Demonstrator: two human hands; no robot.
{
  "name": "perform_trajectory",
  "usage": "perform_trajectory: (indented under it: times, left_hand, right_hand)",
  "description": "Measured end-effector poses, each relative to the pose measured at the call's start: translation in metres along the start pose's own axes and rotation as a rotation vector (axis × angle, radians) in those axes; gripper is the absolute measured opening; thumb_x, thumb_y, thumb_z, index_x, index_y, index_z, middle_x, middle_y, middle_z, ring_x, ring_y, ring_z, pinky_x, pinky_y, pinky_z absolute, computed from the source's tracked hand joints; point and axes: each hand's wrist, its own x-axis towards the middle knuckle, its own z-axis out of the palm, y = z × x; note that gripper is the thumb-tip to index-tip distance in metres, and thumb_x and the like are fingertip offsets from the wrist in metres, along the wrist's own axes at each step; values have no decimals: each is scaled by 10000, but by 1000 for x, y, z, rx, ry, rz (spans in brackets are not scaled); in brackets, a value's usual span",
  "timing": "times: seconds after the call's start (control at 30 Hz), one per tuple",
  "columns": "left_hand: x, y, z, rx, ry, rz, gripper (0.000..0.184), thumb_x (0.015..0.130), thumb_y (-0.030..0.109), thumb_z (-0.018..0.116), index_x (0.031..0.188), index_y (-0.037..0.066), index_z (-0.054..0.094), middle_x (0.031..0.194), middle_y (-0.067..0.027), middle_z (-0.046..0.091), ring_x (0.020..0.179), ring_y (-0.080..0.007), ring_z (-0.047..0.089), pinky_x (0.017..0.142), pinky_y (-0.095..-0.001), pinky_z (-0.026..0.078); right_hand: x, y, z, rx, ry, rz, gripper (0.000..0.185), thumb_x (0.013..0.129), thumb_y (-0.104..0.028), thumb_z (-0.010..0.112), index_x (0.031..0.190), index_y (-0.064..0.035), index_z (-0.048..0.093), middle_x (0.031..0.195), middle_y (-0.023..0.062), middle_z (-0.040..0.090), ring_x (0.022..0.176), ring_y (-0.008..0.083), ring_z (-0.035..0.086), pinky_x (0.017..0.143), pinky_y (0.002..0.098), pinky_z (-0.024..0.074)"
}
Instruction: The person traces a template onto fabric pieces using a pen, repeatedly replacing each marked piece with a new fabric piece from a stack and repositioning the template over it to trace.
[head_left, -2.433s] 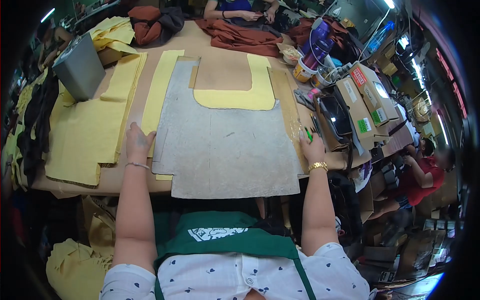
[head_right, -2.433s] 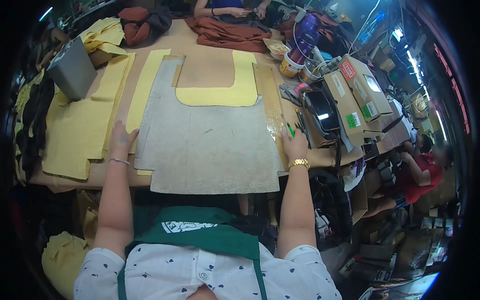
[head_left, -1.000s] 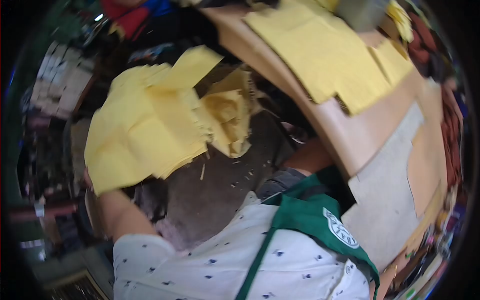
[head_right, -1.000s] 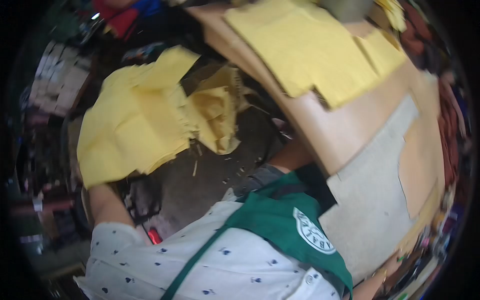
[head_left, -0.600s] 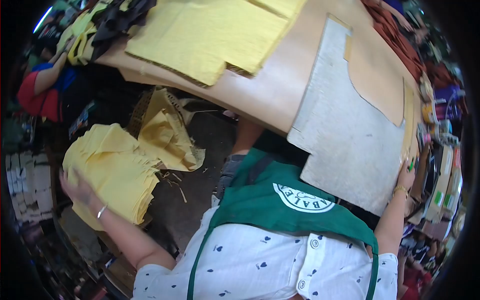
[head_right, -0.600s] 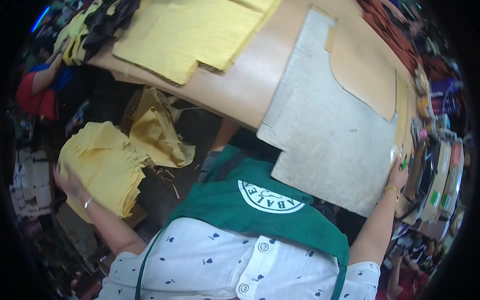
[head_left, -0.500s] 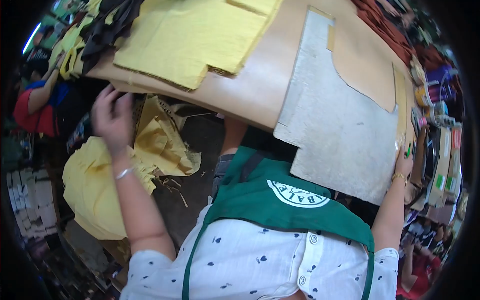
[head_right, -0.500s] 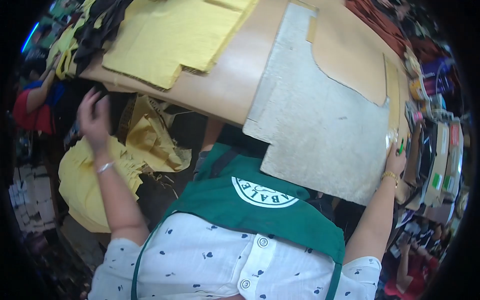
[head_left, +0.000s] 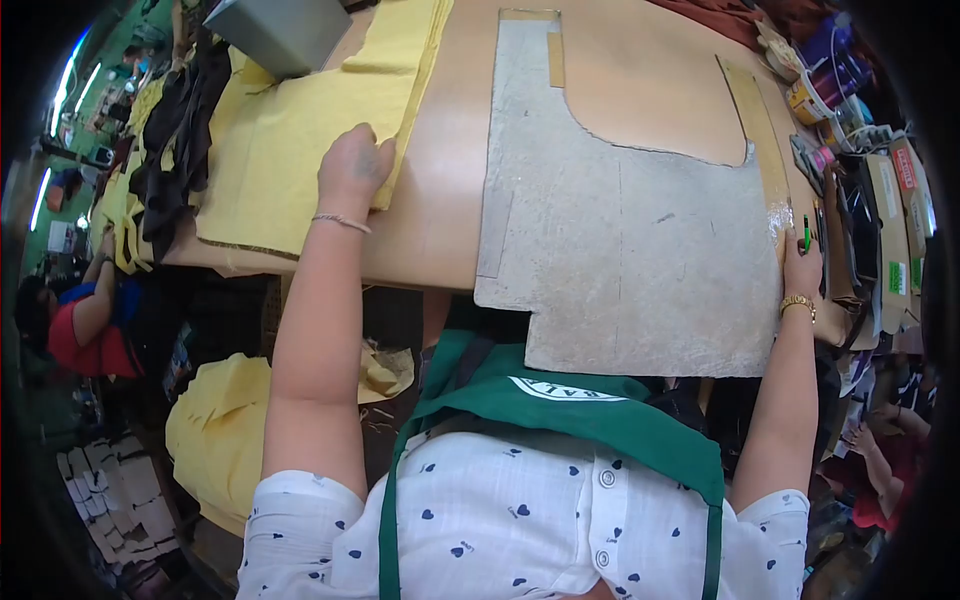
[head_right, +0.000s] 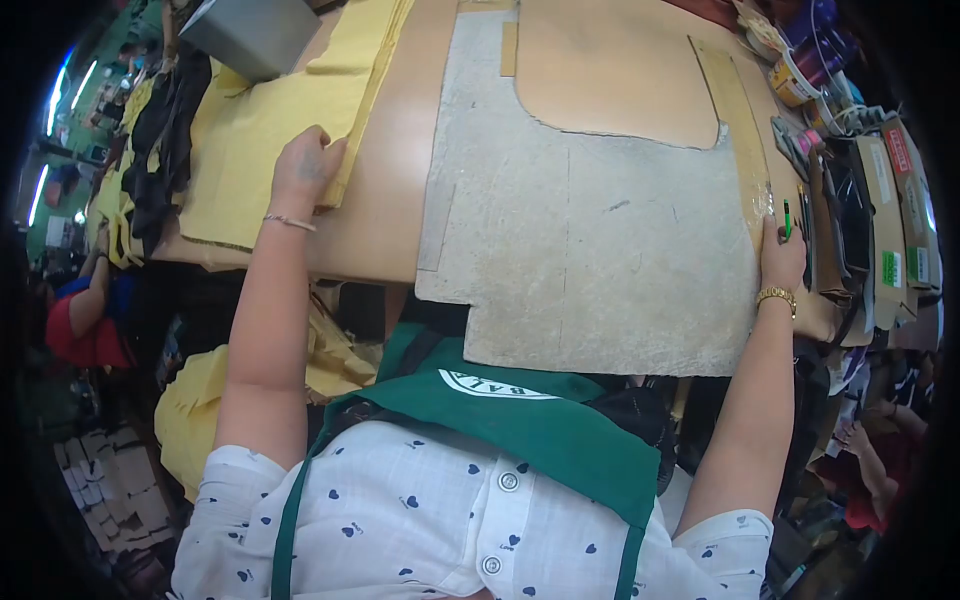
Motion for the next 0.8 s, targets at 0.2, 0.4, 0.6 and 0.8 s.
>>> perform_trajectory:
  times: [0.2, 0.4, 0.6, 0.8]
  left_hand:
    - [10, -3, -2, 121, -74, 99, 216, 751, 194, 473, 800, 27, 601, 837, -177, 589, 786, -308, 567, 693, -389, 462]
    - [24, -13, -10, 20, -193, 153, 199, 720, 163, 513, 809, 8, 599, 815, -183, 592, 774, -303, 569, 694, -360, 457]
    - [35, -24, -4, -64, -157, 202, 210, 687, 168, 566, 757, -26, 603, 703, -159, 604, 650, -250, 579, 636, -322, 451]
    - [34, -18, -16, -101, -363, 192, 221, 680, 160, 580, 797, -25, 608, 648, -123, 589, 592, -193, 557, 595, -295, 443]
  right_hand:
    - [-3, 4, 2, -36, 6, 25, 477, 737, -464, 534, 887, -11, 551, 900, 202, 559, 870, 339, 527, 762, 392, 400]
    - [-2, 2, 2, -16, 40, -22, 480, 743, -468, 528, 843, 0, 564, 830, 206, 569, 815, 341, 539, 721, 391, 411]
    - [1, 6, 4, -18, 27, -31, 481, 751, -461, 523, 849, 9, 554, 841, 199, 569, 823, 337, 538, 725, 385, 408]
    - [2, 8, 6, -23, 16, -19, 481, 753, -464, 521, 865, 3, 548, 874, 191, 569, 842, 327, 535, 745, 378, 405]
